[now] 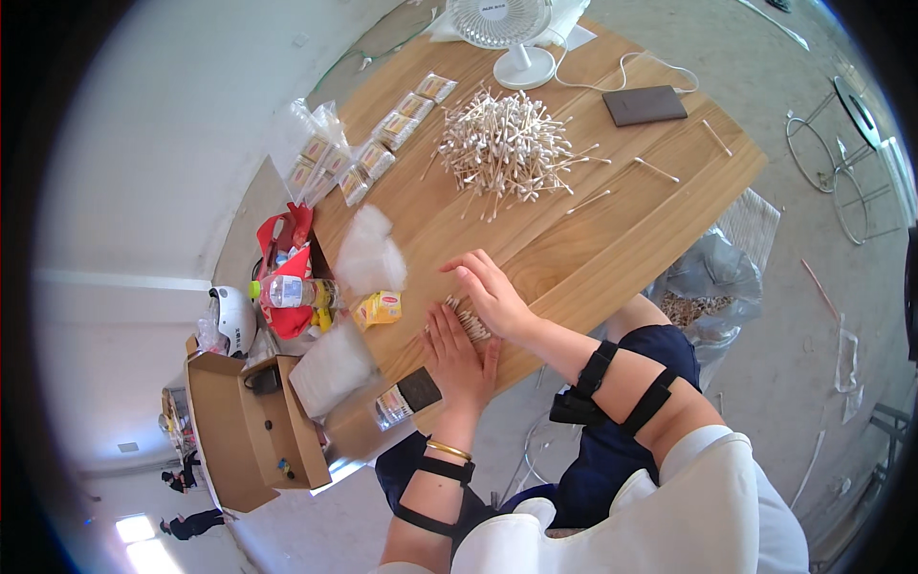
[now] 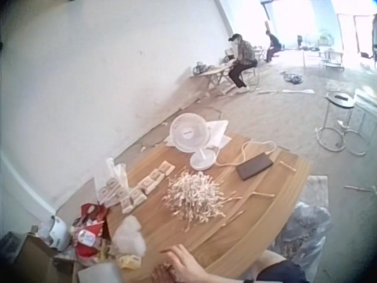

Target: Organizing and packing cotton swabs into small plastic bags.

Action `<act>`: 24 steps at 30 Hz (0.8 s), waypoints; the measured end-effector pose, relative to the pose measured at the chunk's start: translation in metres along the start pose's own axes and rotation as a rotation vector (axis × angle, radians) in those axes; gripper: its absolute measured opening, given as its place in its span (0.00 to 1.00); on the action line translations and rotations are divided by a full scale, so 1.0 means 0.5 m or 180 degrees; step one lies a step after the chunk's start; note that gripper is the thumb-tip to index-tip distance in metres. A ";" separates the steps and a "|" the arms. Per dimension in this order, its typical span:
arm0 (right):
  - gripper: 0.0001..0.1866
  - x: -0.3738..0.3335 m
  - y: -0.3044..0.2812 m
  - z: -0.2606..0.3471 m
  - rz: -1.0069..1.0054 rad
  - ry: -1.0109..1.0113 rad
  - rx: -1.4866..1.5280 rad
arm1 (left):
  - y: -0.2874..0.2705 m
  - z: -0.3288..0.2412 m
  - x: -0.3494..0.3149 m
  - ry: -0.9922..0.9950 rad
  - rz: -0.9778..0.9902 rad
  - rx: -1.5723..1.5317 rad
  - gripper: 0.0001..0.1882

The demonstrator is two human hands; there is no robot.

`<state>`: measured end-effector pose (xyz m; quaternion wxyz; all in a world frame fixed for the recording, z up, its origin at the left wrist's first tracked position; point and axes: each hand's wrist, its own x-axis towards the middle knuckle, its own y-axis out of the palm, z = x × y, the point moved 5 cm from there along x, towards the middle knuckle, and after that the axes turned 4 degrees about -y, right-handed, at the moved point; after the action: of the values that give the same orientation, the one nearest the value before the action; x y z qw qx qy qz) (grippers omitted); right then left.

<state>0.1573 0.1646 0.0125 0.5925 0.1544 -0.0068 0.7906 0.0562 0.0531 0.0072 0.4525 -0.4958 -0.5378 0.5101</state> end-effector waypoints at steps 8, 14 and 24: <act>0.18 -0.002 -0.006 0.004 0.0078 0.0061 -0.0028 | -0.009 -0.036 -0.103 0.0271 0.0117 -0.0379 0.50; 0.19 -0.001 -0.009 0.000 0.0103 0.0044 -0.0096 | -0.007 -0.033 -0.103 0.0329 0.0254 -0.0108 0.50; 0.19 -0.004 -0.009 -0.011 0.0009 0.0026 0.0005 | -0.002 -0.001 0.009 0.0011 0.0019 0.0038 0.48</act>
<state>0.1605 0.1653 0.0062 0.5914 0.1517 -0.0040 0.7920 0.0561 0.0576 0.0079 0.4547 -0.4957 -0.5325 0.5138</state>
